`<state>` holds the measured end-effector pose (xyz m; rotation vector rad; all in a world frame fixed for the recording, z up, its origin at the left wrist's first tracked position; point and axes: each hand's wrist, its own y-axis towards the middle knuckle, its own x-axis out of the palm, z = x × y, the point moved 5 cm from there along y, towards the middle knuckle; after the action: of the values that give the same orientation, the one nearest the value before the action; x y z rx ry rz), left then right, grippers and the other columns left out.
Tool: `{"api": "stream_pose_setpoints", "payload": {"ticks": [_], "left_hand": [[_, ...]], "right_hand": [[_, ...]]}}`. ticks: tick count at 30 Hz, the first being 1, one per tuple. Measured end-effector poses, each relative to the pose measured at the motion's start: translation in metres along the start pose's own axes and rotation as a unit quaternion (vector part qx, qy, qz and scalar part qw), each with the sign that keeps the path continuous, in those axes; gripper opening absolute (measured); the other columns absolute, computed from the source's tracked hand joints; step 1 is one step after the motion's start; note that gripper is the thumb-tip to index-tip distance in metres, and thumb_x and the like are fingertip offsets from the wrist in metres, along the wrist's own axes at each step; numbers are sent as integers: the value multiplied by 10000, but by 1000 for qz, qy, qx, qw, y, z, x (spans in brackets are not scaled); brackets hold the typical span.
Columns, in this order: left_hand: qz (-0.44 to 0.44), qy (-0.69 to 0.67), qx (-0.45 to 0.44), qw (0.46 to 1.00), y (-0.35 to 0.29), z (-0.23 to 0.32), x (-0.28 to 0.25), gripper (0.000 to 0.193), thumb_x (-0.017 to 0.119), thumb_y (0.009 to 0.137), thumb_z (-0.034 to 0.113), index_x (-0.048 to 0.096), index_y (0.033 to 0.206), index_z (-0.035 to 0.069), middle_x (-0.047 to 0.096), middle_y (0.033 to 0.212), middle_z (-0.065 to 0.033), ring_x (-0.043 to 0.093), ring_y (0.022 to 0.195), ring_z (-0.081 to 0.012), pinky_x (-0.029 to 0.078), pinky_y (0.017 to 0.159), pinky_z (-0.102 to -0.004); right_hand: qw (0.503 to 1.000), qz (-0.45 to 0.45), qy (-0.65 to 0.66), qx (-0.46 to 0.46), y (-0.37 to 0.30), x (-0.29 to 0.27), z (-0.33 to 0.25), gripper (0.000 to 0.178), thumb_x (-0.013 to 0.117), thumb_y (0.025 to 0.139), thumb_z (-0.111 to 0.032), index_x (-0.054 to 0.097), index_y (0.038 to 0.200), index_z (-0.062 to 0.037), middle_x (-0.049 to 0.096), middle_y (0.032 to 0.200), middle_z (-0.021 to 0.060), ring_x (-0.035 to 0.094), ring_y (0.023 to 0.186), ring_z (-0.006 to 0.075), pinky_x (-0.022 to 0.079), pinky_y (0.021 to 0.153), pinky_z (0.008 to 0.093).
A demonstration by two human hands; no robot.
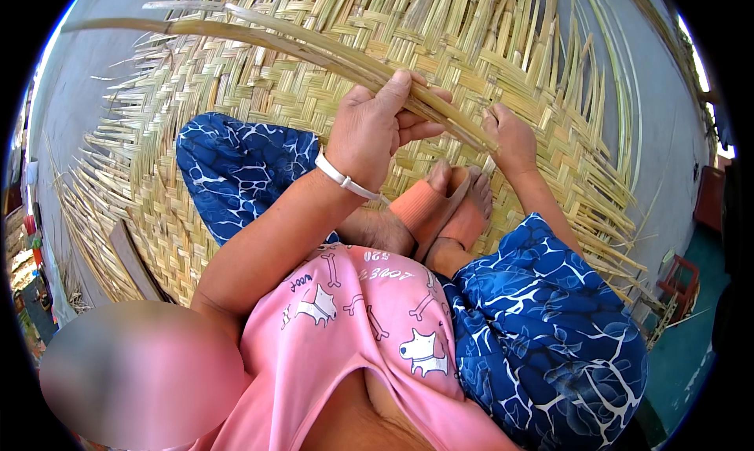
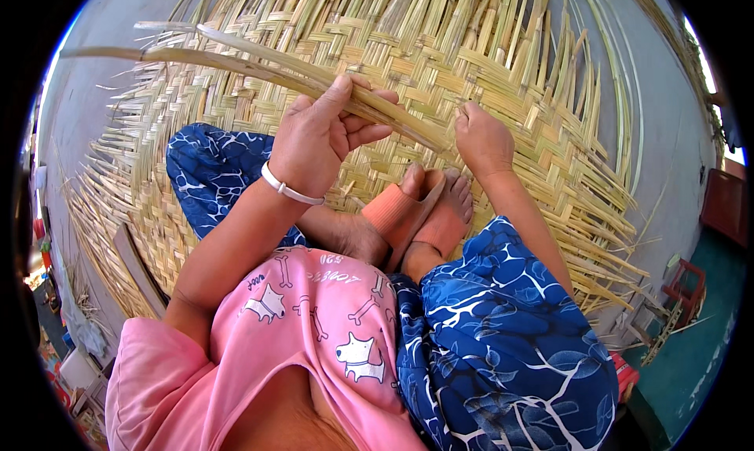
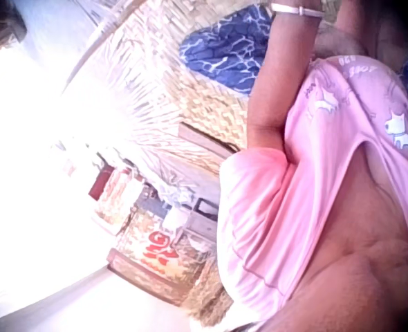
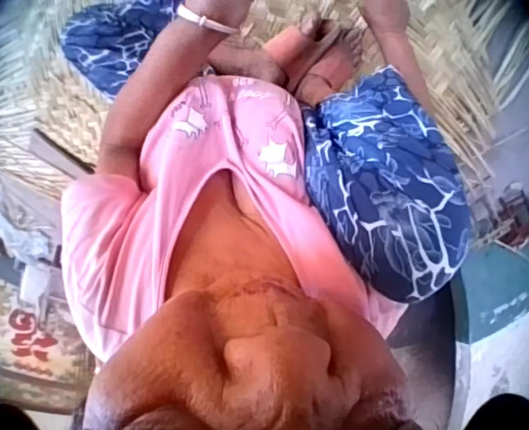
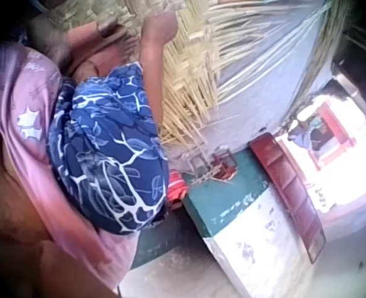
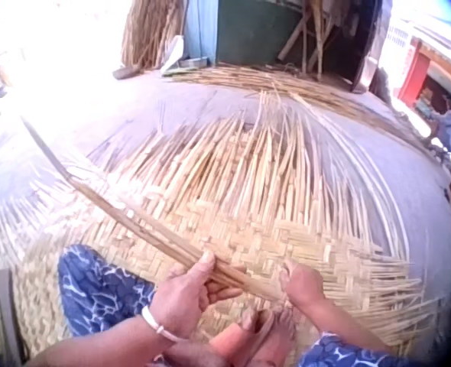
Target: The person sits on the floor and weaves a large circular mat or basket base using dried palm leaves. They interlace the leaves by hand, periodically adjusting the structure and adding new strands to continue the pattern.
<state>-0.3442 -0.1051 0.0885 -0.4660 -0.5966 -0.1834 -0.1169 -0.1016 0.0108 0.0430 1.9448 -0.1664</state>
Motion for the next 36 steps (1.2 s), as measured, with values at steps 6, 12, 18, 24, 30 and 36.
{"api": "stream_pose_setpoints", "payload": {"ticks": [6,12,18,24,30,36], "left_hand": [[1,46,-79,996,13,-5,-43,257,499,958,249,565,1059,22,648,1055,-170,657,935,-224,556,771,-312],[-28,33,-112,993,0,-15,-46,268,525,947,251,574,1085,27,656,1052,-138,661,933,-220,552,776,-314],[-72,38,-124,989,6,-23,-52,280,553,932,244,560,1106,25,650,1048,-139,654,947,-218,542,811,-330],[-22,-8,-59,998,12,4,-95,272,557,928,238,551,1106,32,649,1062,-120,651,959,-207,528,842,-344],[-47,44,-104,992,2,7,-96,259,575,919,217,564,1095,28,656,1042,-123,655,957,-226,535,848,-366],[-47,96,-145,984,-1,-10,-94,312,607,900,263,578,1100,25,665,1021,-110,661,938,-205,550,797,-338]], "right_hand": [[969,0,61,-240,4,-22,-52,394,498,912,-322,565,1113,11,627,1021,196,589,962,338,457,815,423],[829,-406,385,-14,-39,-6,-101,459,429,972,-400,551,1048,36,639,827,96,618,744,146,482,688,276],[779,-440,442,73,-67,7,-92,406,447,968,-402,556,935,-12,609,663,50,556,534,101,462,528,236],[747,-495,437,71,-82,9,-89,383,448,970,-379,553,979,-11,597,623,54,544,495,107,447,477,224],[730,-526,434,55,-102,30,-79,435,418,977,-389,549,1075,15,628,652,91,593,550,147,477,543,244],[695,-580,420,60,-105,28,-82,446,404,988,-371,522,1148,28,636,715,95,622,627,161,517,615,270]]}}
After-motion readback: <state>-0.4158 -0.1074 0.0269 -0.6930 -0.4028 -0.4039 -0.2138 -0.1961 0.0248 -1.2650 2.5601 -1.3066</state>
